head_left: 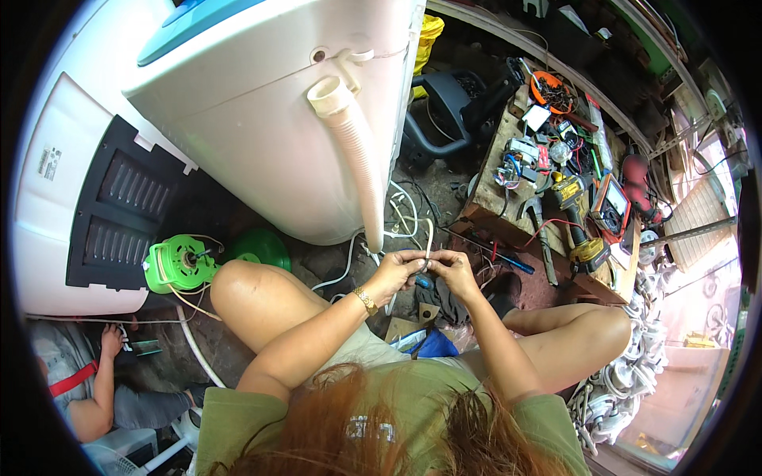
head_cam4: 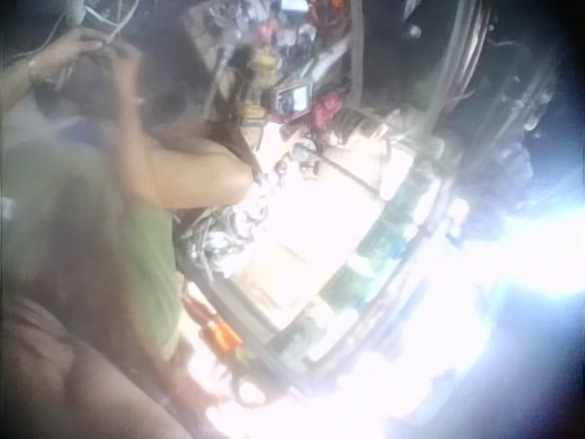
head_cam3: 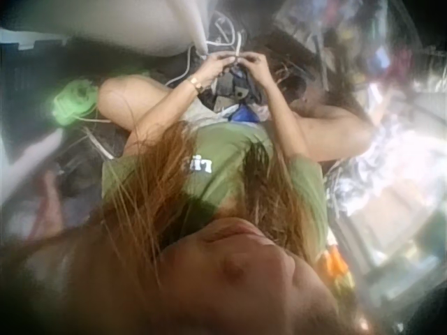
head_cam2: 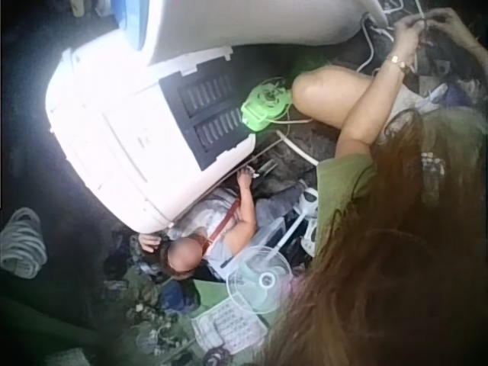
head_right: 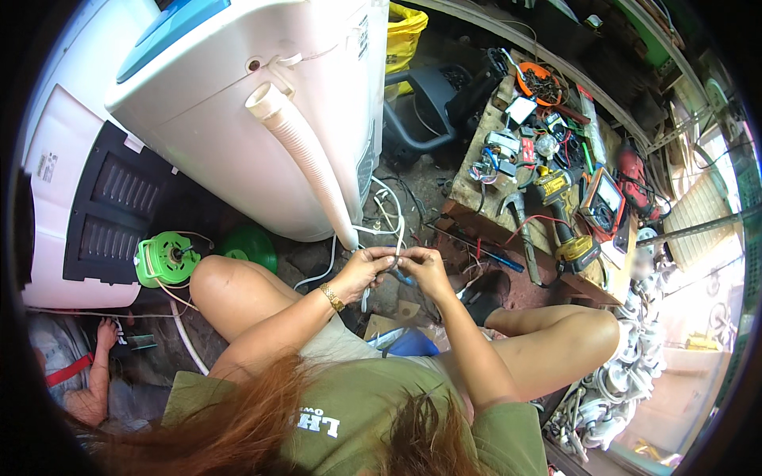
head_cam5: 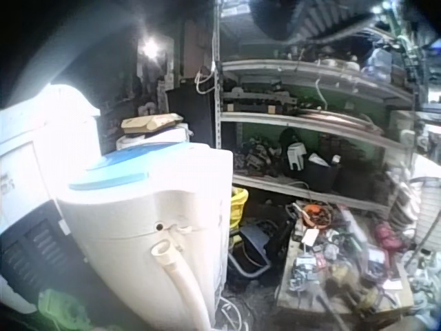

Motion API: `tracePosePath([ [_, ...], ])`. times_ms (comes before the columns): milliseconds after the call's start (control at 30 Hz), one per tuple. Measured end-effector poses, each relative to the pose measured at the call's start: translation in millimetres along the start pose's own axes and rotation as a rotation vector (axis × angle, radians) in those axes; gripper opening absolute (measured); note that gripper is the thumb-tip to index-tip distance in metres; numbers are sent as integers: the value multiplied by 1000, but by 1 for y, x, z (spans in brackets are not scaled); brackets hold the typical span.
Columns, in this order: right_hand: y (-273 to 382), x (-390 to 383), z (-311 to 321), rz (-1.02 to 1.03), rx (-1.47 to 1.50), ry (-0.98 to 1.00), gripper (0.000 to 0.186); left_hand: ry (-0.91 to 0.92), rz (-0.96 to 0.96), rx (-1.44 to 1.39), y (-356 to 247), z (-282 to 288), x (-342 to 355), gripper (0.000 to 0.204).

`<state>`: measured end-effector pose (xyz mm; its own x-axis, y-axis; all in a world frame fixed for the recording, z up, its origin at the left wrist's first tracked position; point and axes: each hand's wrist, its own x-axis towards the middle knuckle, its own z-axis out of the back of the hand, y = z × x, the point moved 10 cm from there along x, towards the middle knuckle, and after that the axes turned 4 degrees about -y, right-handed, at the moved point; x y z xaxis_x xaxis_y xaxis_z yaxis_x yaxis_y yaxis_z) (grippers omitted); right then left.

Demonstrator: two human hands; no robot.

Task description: The person manipulates the electrical wires and components at the back of a washing machine by hand, using a small plate to cover the opening.

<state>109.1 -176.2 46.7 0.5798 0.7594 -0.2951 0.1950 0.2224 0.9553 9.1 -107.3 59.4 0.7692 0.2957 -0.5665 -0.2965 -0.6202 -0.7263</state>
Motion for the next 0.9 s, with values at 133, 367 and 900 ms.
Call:
tracePosePath([
  [133, -7, 3, -7, 3, 57, 11, 29, -122, 43, 31, 9, 20, 3, 24],
  [367, -32, 7, -5, -110, 170, 7, 63, 121, 279, 9, 34, 8, -3, 37],
  [900, 100, -25, -8, 484, -494, -144, 62, -87, -99, -73, 0, 4, -2, 16],
])
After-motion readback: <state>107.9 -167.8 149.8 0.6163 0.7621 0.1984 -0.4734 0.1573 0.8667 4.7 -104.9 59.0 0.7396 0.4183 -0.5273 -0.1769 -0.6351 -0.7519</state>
